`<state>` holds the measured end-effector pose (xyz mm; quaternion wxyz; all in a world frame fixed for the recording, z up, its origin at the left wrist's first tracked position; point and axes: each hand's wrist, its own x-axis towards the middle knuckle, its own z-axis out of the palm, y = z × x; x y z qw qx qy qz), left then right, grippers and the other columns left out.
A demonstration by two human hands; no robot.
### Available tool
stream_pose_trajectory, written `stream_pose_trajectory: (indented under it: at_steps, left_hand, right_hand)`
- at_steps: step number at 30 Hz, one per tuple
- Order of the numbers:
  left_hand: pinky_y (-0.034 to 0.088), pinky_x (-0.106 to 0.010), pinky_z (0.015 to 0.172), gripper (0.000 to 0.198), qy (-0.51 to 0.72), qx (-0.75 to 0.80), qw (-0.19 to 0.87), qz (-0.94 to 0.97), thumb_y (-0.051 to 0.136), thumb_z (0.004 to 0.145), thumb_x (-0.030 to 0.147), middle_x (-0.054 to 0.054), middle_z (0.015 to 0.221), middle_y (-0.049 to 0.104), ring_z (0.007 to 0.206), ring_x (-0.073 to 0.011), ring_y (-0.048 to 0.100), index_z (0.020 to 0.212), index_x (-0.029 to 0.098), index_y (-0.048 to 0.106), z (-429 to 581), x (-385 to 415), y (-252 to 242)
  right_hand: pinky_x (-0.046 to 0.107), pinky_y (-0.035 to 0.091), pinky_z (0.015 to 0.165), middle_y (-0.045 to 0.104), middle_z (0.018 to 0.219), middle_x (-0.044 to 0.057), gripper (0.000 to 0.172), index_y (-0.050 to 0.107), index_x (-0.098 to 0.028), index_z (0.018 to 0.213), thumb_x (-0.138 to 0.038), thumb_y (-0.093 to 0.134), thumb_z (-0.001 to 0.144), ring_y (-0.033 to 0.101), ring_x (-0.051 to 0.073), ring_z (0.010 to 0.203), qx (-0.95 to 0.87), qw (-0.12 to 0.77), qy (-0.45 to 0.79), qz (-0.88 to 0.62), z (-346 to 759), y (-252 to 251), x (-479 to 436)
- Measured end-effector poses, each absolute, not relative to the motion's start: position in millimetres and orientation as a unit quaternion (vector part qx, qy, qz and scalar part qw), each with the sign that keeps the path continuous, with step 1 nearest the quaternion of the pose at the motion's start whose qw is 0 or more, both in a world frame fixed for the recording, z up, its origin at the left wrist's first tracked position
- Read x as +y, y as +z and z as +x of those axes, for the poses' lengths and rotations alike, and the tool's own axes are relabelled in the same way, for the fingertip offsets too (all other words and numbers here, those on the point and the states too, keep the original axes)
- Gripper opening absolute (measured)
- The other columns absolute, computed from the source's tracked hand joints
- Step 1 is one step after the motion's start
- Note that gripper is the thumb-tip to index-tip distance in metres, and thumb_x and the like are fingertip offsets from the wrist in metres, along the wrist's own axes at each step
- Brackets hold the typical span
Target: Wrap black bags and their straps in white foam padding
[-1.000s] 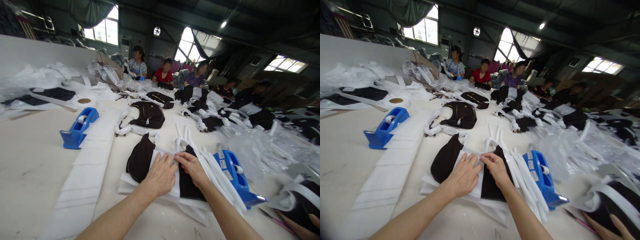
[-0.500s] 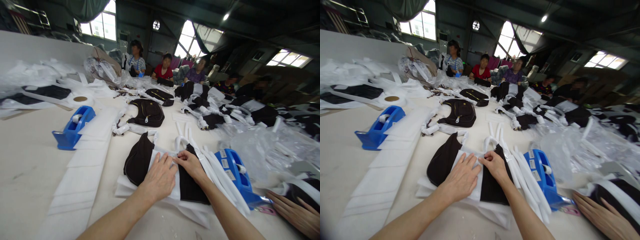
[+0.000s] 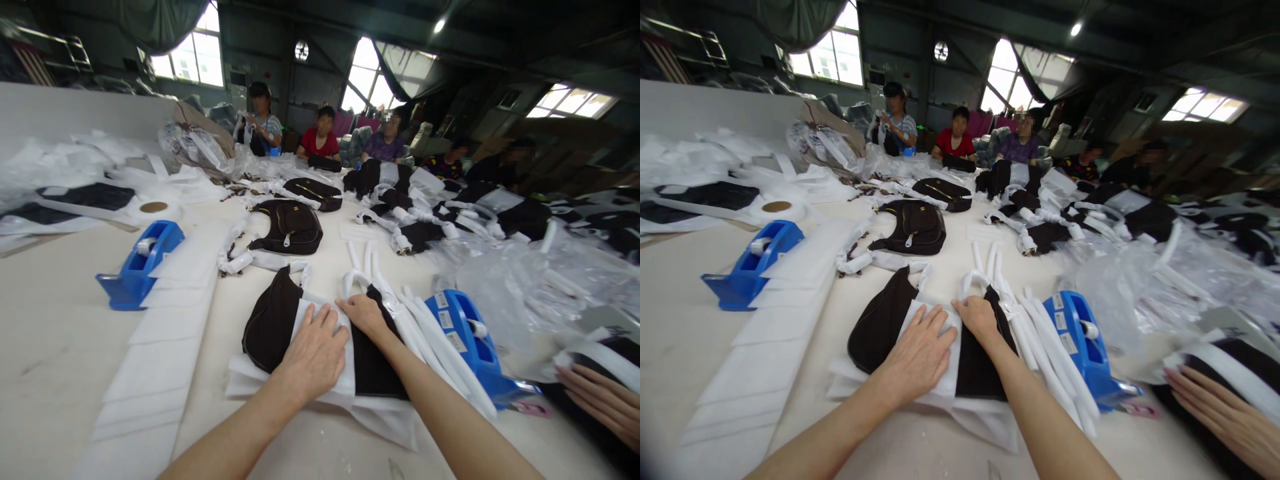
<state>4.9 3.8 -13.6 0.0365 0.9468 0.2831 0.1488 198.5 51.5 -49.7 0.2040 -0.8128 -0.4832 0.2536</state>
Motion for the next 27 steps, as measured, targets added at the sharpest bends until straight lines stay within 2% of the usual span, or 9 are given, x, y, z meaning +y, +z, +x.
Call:
stream_pose_trajectory:
  at_steps: [3, 5, 7, 9, 13, 15, 18, 23, 27]
  left_hand:
    - [0.026, -0.049, 0.115, 0.022, 0.147, 0.284, 0.036, 0.947, 0.045, 0.091, 0.025, -0.014, 0.125, 0.052, 0.133, -0.0290, 0.039, 0.107, 0.016, 0.058, 4.0, 3.7, -13.2]
    - [0.026, -0.050, 0.114, 0.022, 0.146, 0.285, 0.034, 0.947, 0.045, 0.091, 0.026, -0.013, 0.124, 0.053, 0.134, -0.0287, 0.038, 0.107, 0.017, 0.058, 2.6, 3.8, -13.5]
    - [0.024, -0.054, 0.115, 0.023, 0.148, 0.283, 0.029, 0.947, 0.045, 0.092, 0.027, -0.013, 0.123, 0.053, 0.136, -0.0294, 0.036, 0.107, 0.018, 0.058, 1.7, 3.9, -13.3]
    - [0.021, -0.059, 0.114, 0.023, 0.148, 0.283, 0.022, 0.947, 0.045, 0.091, 0.028, -0.012, 0.122, 0.054, 0.138, -0.0312, 0.032, 0.108, 0.019, 0.059, 2.0, 3.5, -12.3]
    - [0.030, -0.058, 0.107, 0.025, 0.142, 0.302, 0.005, 0.943, 0.048, 0.090, 0.026, -0.013, 0.124, 0.055, 0.131, -0.0339, 0.039, 0.110, 0.020, 0.060, 5.6, 2.2, -9.5]
    - [0.036, -0.053, 0.102, 0.026, 0.140, 0.311, -0.005, 0.940, 0.046, 0.090, 0.025, -0.015, 0.124, 0.054, 0.123, -0.0330, 0.046, 0.111, 0.020, 0.061, 7.3, 2.2, -9.0]
    - [0.038, -0.050, 0.099, 0.027, 0.139, 0.314, -0.025, 0.939, 0.045, 0.090, 0.023, -0.015, 0.120, 0.055, 0.117, -0.0316, 0.049, 0.111, 0.021, 0.062, 8.1, 2.5, -8.3]
    - [0.039, -0.046, 0.096, 0.027, 0.121, 0.309, -0.046, 0.942, 0.044, 0.091, 0.023, -0.013, 0.112, 0.056, 0.110, -0.0288, 0.052, 0.109, 0.022, 0.063, 7.2, 1.4, -4.2]
    - [0.038, -0.045, 0.096, 0.028, 0.115, 0.311, -0.055, 0.942, 0.043, 0.092, 0.023, -0.012, 0.111, 0.057, 0.110, -0.0277, 0.052, 0.112, 0.023, 0.062, 7.3, -0.3, -2.5]
  right_hand:
    - [0.024, 0.039, 0.057, 0.058, 0.062, 0.007, 0.041, 0.051, -0.018, 0.052, -0.039, 0.054, 0.087, 0.057, 0.016, 0.066, -0.469, 0.234, 0.294, -0.799, 197.8, -40.3, 49.7]
    - [0.023, 0.040, 0.053, 0.063, 0.068, 0.008, 0.042, 0.060, -0.016, 0.065, -0.043, 0.042, 0.092, 0.055, 0.013, 0.058, -0.465, 0.267, 0.329, -0.777, 204.9, -27.8, 36.9]
    - [0.022, 0.041, 0.052, 0.067, 0.078, 0.009, 0.042, 0.065, -0.016, 0.081, -0.047, 0.039, 0.092, 0.055, 0.012, 0.057, -0.463, 0.302, 0.352, -0.755, 224.1, -12.0, 15.2]
    - [0.022, 0.042, 0.053, 0.068, 0.085, 0.008, 0.039, 0.065, -0.016, 0.087, -0.050, 0.045, 0.087, 0.057, 0.012, 0.063, -0.464, 0.328, 0.330, -0.754, 256.7, 5.2, -12.5]
    - [0.025, 0.039, 0.056, 0.067, 0.070, 0.004, 0.029, 0.066, -0.019, 0.071, -0.044, 0.053, 0.077, 0.056, 0.017, 0.064, -0.434, 0.306, 0.129, -0.837, 335.0, 36.2, -76.8]
    - [0.027, 0.038, 0.057, 0.064, 0.060, 0.004, 0.022, 0.065, -0.020, 0.060, -0.037, 0.057, 0.072, 0.056, 0.018, 0.062, -0.400, 0.280, 0.091, -0.868, 361.7, 45.1, -105.9]
    - [0.027, 0.038, 0.054, 0.064, 0.055, 0.006, 0.022, 0.062, -0.022, 0.049, -0.032, 0.061, 0.069, 0.056, 0.018, 0.059, -0.368, 0.267, 0.114, -0.883, 376.6, 46.3, -131.1]
    - [0.027, 0.035, 0.046, 0.068, 0.060, 0.011, 0.029, 0.063, -0.019, 0.052, -0.033, 0.055, 0.076, 0.055, 0.018, 0.050, -0.317, 0.261, 0.200, -0.890, 371.4, 38.2, -125.8]
    - [0.024, 0.029, 0.041, 0.056, 0.045, 0.005, 0.029, 0.059, -0.019, 0.046, -0.033, 0.062, 0.072, 0.044, 0.013, 0.042, -0.308, 0.266, 0.227, -0.885, 372.7, 49.2, -126.0]
